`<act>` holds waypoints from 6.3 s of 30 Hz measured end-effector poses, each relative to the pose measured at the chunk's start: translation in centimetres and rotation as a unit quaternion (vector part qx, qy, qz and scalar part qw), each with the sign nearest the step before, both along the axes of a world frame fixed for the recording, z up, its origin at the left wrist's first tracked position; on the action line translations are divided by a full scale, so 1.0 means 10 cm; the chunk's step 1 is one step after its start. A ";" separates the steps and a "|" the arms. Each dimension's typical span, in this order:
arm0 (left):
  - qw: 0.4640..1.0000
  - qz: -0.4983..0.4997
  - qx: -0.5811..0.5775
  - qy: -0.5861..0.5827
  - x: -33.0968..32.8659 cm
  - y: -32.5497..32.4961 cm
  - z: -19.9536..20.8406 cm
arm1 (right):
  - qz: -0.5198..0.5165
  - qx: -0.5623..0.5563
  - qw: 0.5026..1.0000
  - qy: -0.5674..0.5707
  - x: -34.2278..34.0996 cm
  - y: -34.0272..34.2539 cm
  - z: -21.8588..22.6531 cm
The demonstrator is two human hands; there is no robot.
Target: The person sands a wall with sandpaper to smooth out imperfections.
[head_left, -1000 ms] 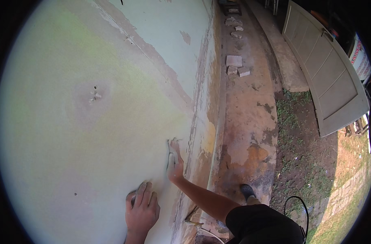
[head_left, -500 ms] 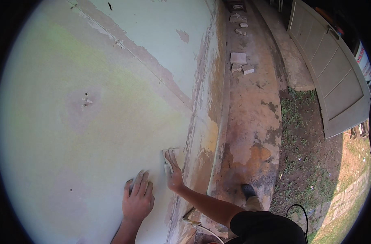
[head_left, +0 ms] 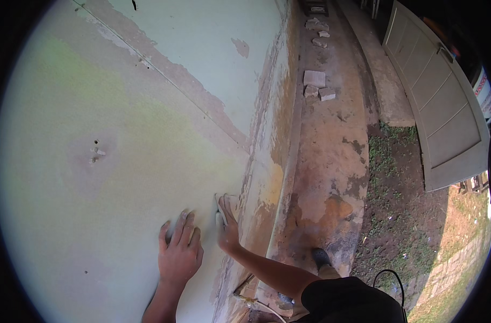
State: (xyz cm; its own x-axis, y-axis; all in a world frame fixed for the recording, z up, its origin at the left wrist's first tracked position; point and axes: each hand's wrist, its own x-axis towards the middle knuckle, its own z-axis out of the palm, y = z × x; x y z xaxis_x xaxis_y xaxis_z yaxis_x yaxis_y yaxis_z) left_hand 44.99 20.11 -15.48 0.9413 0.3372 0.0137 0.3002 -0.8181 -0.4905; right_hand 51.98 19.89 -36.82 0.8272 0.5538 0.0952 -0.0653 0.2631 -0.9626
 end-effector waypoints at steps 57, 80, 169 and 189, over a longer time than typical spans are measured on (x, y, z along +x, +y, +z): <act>0.999 -0.037 -0.016 -0.013 0.06 0.07 -0.15 | 0.013 0.009 0.999 -0.050 -0.63 -0.33 -0.53; 0.997 -0.056 -0.025 -0.040 0.03 0.08 -0.17 | -0.060 -0.012 0.995 -0.082 0.10 0.10 -0.42; 0.919 0.293 0.052 -0.258 -2.73 -1.56 0.49 | 0.048 0.150 0.953 -0.260 -1.82 -0.62 1.14; 0.849 0.425 0.105 -0.296 -2.65 -1.83 0.88 | 0.009 0.136 0.964 -0.230 -0.91 -0.18 1.29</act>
State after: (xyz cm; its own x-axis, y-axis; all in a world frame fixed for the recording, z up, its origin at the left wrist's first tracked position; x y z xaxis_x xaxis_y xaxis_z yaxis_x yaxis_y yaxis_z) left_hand 18.49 1.80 -6.71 0.1660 0.8232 0.5429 0.9832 -0.0959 -0.1552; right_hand 42.90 18.09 -23.96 0.6541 0.4695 0.5930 0.3444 0.5132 -0.7862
